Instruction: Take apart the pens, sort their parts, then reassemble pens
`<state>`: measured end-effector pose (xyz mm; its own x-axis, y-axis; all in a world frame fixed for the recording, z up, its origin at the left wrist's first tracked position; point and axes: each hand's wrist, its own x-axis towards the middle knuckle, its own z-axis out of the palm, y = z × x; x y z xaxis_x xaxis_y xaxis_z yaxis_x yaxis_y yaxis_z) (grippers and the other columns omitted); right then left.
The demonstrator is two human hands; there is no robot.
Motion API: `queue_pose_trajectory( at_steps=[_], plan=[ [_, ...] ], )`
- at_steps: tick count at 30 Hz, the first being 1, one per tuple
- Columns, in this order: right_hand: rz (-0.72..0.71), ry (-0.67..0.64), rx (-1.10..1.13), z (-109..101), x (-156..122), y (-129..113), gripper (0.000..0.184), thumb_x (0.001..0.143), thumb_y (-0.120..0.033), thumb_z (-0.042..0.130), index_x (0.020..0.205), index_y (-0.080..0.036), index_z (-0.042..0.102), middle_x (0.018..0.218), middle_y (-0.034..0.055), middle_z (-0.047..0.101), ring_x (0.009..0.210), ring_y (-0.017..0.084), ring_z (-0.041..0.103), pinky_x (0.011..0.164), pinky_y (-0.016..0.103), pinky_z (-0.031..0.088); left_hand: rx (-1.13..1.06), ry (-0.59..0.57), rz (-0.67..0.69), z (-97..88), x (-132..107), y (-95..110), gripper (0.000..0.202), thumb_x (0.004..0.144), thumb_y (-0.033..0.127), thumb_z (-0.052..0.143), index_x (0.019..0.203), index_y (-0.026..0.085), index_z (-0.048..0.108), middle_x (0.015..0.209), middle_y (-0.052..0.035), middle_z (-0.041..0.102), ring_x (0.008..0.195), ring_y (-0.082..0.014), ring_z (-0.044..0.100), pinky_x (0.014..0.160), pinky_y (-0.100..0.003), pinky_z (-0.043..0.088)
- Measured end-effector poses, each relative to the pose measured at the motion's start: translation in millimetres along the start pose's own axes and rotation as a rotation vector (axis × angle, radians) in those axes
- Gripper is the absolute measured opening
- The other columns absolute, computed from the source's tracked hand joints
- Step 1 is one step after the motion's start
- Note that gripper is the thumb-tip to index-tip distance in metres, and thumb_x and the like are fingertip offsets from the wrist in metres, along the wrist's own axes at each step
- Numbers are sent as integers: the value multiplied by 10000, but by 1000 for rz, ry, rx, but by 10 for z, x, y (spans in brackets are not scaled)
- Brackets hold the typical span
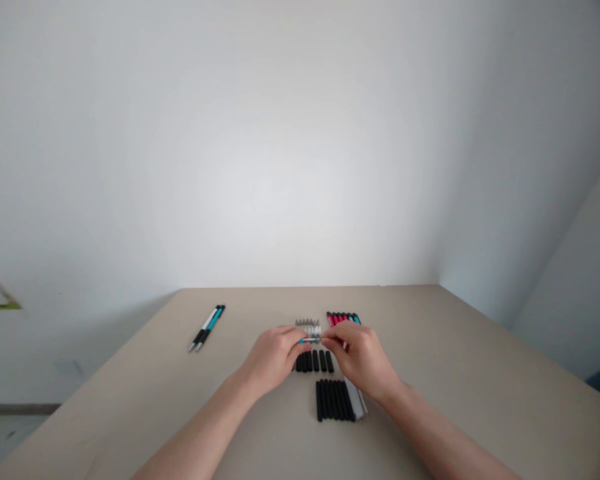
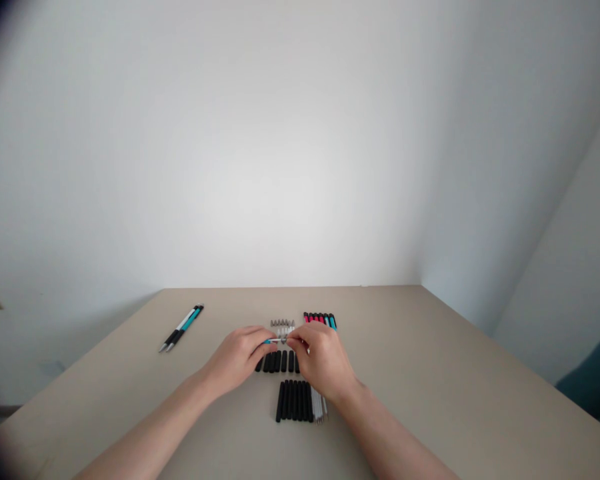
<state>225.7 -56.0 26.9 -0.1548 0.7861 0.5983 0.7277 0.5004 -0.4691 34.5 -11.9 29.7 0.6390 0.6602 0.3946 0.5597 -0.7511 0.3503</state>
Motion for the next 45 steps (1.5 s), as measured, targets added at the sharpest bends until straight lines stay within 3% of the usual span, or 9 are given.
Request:
queue_pose_trajectory(
  at_steps=[10,23,31,38,45],
  plan=[
    [-59,-83,39,-28,-1,-9,237,899,-258,496,737,-179,649,665,30,612,635,142,536,587,241,403,57,-17,66,-32,-29,-1,192,918,259,459,937,249,650,868,3,703,770,-145,645,678,-221,460],
    [-112,-106,75,-46,6,0,226,885,-181,498,754,-186,682,668,31,629,666,153,561,619,245,408,113,-41,100,-28,-35,-1,219,929,282,434,921,245,650,837,-1,707,769,-164,659,679,-236,462],
    [-40,-124,140,-48,19,-45,214,839,-129,518,712,-188,680,647,13,631,639,143,563,603,232,406,211,-73,102,-31,-47,18,211,929,289,427,860,237,619,786,10,692,719,-175,650,614,-242,429],
    [20,-117,140,-24,5,-39,187,840,-179,533,696,-191,651,665,3,643,636,135,563,607,225,390,204,-66,115,-68,-34,49,227,949,284,383,901,241,601,799,12,686,720,-168,646,605,-239,405],
    [42,-139,44,-23,5,-80,321,883,-253,472,588,-172,572,566,-3,565,545,117,477,540,224,324,193,-74,129,-58,-40,71,288,961,289,347,797,222,574,715,17,645,654,-147,600,562,-232,339]
  ],
)
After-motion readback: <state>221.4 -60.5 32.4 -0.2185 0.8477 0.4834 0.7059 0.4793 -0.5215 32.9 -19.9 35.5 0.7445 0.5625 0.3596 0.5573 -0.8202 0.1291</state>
